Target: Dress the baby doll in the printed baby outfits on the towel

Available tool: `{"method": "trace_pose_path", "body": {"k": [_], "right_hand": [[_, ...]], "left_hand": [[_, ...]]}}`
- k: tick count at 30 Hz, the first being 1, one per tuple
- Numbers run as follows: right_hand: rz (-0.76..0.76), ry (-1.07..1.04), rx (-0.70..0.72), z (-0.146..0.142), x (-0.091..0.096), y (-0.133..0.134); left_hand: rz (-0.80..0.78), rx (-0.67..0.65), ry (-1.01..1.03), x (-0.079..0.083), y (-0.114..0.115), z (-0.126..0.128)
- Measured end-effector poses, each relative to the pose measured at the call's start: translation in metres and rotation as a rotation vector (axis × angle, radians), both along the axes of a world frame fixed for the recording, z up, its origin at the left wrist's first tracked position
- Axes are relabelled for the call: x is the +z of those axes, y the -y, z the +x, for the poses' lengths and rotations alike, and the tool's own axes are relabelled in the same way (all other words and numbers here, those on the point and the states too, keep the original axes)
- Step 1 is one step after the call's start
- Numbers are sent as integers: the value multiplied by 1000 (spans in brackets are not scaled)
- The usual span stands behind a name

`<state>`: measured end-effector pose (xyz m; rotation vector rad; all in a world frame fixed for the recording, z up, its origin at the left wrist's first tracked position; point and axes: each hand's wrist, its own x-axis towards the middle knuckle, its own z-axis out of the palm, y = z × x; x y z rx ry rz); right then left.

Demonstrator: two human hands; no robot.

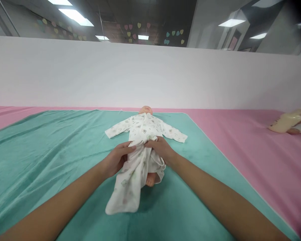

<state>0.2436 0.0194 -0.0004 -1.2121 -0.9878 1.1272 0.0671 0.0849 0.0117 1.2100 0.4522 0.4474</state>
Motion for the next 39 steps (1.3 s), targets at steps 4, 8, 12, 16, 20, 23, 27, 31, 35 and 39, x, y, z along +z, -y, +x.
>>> {"method": "trace_pose_path", "body": {"k": [4,8,12,16,20,23,27,31,35,39], "right_hand": [[49,-172,-28,8,-5,-5],[82,-169,-47,7,-7,-6],[111,-33,89,-3,1,1],[70,305,282,-11,14,12],[-11,382,367,-11,15,13],[-20,75,162,-12,7,9],[-12,-184,31,-16,4,7],[5,48,292,-19,14,12],[-69,339,430,-18,18,16],[-27,-5,247,-17,7,11]], "left_hand": [[46,-123,-111,7,-7,-8],[233,-223,-194,11,-4,-7],[88,-85,-54,6,4,-6],[-52,80,70,-3,4,-5],[-38,48,82,-3,-4,-6],[98,-134,3,4,-10,-9],[212,-296,-96,7,-10,-11],[1,-14,42,-6,-6,-9],[-71,1,98,-10,-10,-9],[82,-143,-3,-2,-18,-12]]}}
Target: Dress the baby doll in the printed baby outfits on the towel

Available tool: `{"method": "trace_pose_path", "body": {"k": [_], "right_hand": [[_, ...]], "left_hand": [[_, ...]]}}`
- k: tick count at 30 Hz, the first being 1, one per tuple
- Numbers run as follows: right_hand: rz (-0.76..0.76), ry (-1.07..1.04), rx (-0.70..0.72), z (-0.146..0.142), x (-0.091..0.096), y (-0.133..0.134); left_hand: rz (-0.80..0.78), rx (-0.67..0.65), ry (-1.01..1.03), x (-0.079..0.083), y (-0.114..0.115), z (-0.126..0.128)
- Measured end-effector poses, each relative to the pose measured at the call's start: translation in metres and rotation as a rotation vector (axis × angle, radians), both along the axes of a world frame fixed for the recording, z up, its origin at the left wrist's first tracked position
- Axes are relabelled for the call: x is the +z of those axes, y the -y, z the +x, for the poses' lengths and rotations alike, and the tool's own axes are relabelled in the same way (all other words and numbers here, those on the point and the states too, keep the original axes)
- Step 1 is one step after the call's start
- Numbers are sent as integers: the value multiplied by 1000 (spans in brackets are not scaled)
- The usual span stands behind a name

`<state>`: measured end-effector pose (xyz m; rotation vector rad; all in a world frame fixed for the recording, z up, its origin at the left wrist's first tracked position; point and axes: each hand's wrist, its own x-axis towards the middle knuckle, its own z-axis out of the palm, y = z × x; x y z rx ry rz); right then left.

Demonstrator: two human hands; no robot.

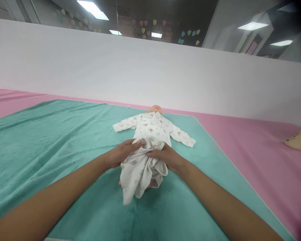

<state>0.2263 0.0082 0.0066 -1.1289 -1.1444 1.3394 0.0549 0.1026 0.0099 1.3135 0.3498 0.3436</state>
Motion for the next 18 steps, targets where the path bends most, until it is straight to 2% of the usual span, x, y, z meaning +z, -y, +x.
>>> {"method": "trace_pose_path", "body": {"k": [2,4,6,8,11,14,18], "right_hand": [[9,-122,-94,0,-4,-4],[15,-115,-114,-1,-4,-6],[32,-40,-47,-3,1,-5],[29,72,80,-5,8,-2],[-31,228,215,-6,14,3],[-58,120,98,-5,8,2],[-53,-212,-102,-1,-7,-5]], "left_hand": [[150,-108,-54,4,-1,-1],[175,-120,-78,4,2,-1],[37,-16,-28,1,7,0],[-129,93,77,-4,12,2],[-222,120,158,-8,15,3],[-182,78,112,-5,12,2],[46,-107,-17,4,4,-1]]}}
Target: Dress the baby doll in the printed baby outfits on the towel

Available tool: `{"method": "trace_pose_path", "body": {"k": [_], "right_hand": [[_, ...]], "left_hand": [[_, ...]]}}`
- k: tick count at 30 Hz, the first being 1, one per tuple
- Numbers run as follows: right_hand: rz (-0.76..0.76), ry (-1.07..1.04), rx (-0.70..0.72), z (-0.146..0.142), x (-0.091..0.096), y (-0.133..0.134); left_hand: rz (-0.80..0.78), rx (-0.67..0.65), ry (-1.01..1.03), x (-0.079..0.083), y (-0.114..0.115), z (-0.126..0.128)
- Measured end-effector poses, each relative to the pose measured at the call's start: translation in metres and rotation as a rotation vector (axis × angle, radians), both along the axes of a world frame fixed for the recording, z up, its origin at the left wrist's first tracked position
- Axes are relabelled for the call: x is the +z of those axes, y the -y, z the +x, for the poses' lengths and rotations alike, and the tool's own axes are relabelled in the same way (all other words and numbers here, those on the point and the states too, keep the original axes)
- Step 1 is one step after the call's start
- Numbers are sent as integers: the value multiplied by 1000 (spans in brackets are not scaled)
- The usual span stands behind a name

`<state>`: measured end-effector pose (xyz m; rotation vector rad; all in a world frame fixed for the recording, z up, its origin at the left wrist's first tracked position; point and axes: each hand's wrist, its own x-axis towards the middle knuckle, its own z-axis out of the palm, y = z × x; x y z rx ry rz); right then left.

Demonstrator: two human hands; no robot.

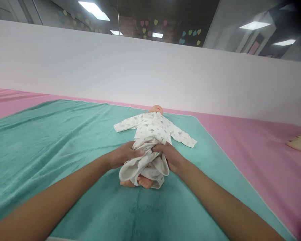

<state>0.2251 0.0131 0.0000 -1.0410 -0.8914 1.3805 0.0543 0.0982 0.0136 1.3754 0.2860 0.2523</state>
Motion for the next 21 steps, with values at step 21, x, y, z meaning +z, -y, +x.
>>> {"method": "trace_pose_path", "body": {"k": [21], "right_hand": [[33,-96,86,-5,2,1]], "left_hand": [[-33,62,37,-2,1,0]]}}
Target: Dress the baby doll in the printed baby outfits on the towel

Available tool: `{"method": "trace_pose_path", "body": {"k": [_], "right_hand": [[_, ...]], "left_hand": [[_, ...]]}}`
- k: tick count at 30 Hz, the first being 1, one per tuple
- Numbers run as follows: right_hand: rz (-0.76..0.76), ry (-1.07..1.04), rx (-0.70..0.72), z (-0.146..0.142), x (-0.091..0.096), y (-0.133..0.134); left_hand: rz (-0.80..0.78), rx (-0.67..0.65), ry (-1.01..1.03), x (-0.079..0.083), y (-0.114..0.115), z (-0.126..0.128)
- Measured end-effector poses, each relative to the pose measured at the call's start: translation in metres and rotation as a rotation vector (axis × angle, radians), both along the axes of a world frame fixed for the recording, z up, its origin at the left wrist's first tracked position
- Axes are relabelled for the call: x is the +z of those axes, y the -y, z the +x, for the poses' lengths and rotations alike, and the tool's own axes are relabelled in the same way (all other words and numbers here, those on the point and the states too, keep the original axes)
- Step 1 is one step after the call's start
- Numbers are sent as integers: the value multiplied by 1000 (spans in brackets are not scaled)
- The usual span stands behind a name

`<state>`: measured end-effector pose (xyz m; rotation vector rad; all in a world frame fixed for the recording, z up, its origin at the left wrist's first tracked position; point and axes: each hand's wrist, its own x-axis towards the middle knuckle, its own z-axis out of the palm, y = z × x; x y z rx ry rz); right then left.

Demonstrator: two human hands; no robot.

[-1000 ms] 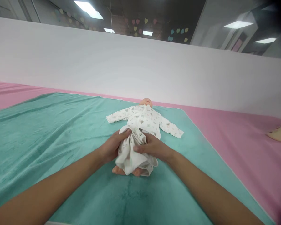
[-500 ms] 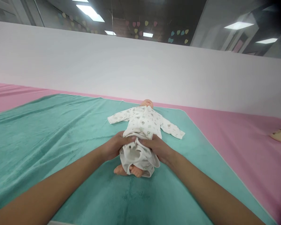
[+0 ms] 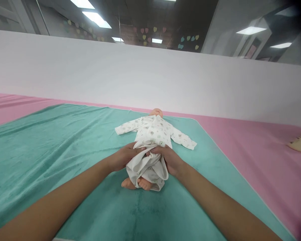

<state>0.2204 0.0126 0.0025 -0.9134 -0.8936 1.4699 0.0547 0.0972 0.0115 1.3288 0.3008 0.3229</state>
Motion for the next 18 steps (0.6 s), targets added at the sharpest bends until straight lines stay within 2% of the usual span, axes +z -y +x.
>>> {"method": "trace_pose_path", "body": {"k": [3,5,8,10,12,16,18], "right_hand": [[24,-68,89,-1,3,1],[56,-23,109,-4,6,4],[123,206,109,-9,11,7],[148,363,70,-13,14,9],[167,451,9,-15,14,9],[183,512,-72,-15,8,5],[176,523,-76,-13,3,3]], "left_hand": [[67,27,-6,-2,2,1],[102,44,-15,-4,2,2],[157,70,-10,-2,-1,0],[238,115,-19,4,-1,-2],[387,168,-63,14,3,-5],[786,165,-210,29,19,-5],[869,169,-254,32,25,-3]]}}
